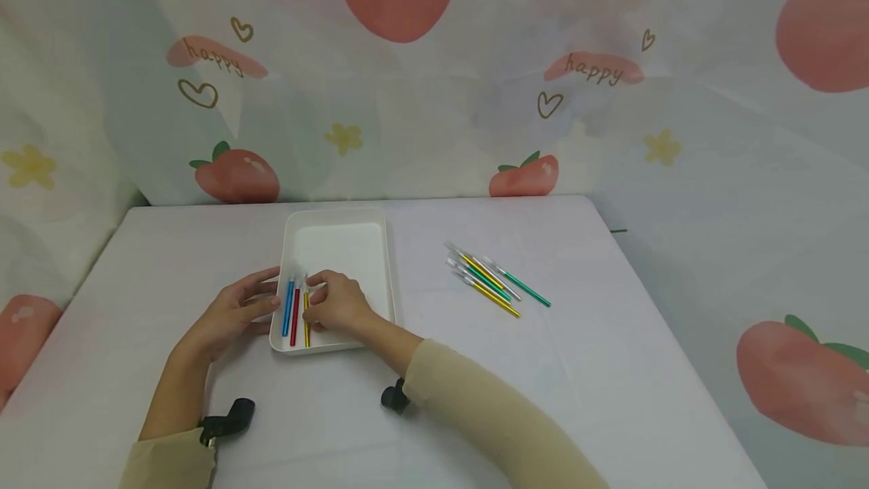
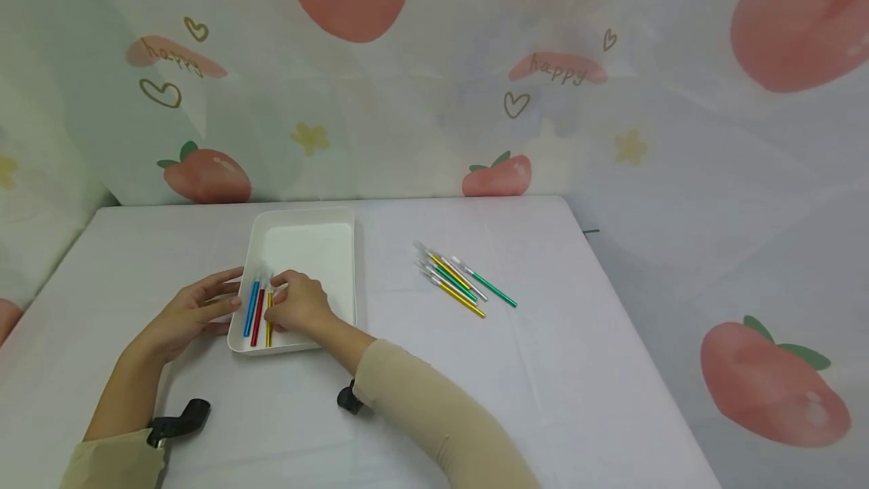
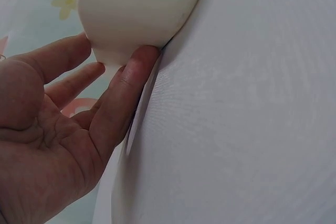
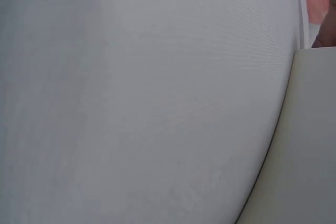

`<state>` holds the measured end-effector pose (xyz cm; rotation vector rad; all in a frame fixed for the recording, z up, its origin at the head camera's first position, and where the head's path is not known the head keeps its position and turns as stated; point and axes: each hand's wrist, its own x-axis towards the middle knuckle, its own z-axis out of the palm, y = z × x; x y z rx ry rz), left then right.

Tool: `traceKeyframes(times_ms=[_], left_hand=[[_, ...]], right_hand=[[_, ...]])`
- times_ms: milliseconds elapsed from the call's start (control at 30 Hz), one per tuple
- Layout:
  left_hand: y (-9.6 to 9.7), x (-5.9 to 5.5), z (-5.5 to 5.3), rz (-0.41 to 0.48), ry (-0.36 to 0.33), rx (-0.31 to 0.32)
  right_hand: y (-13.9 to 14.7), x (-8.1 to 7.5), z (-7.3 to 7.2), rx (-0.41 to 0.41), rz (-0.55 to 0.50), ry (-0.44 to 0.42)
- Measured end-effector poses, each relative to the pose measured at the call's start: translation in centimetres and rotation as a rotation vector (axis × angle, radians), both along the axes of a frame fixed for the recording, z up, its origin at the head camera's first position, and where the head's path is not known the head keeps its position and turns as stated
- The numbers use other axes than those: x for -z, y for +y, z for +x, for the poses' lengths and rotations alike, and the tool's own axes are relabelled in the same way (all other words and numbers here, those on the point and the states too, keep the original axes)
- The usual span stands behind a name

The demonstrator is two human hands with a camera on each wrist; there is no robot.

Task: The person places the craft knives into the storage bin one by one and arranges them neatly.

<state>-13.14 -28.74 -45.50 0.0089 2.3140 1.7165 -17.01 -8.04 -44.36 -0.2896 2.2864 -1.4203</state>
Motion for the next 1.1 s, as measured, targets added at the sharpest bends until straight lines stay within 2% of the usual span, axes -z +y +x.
traceKeyframes(times_ms=[333, 600, 767, 900, 1100], left_hand=[[0.1, 0.1, -0.1, -0.003, -0.014, -0.003], [0.1, 0.3, 0.1, -0.007, -0.004, -0.008], [-0.1, 0.3, 0.2, -0.018, 0.006, -0.001], [-0.2, 0.4, 0.1, -0.025, 0.009, -0.009], [-0.1, 0.6, -0.1, -0.016, 0.008, -0.006]], right_hand=[[1.9, -0.6, -0.4, 0.015, -0.051, -0.015], [4.3, -2.1, -0.8, -0.006, -0.14, -0.019], [6.0, -2.9, -1.6, -0.015, -0.191, -0.026], [7.7, -3.5, -2.4, 0.01, -0.214, -0.031], [11.1, -4.0, -3.5, 0.069, -0.189, -0.026]])
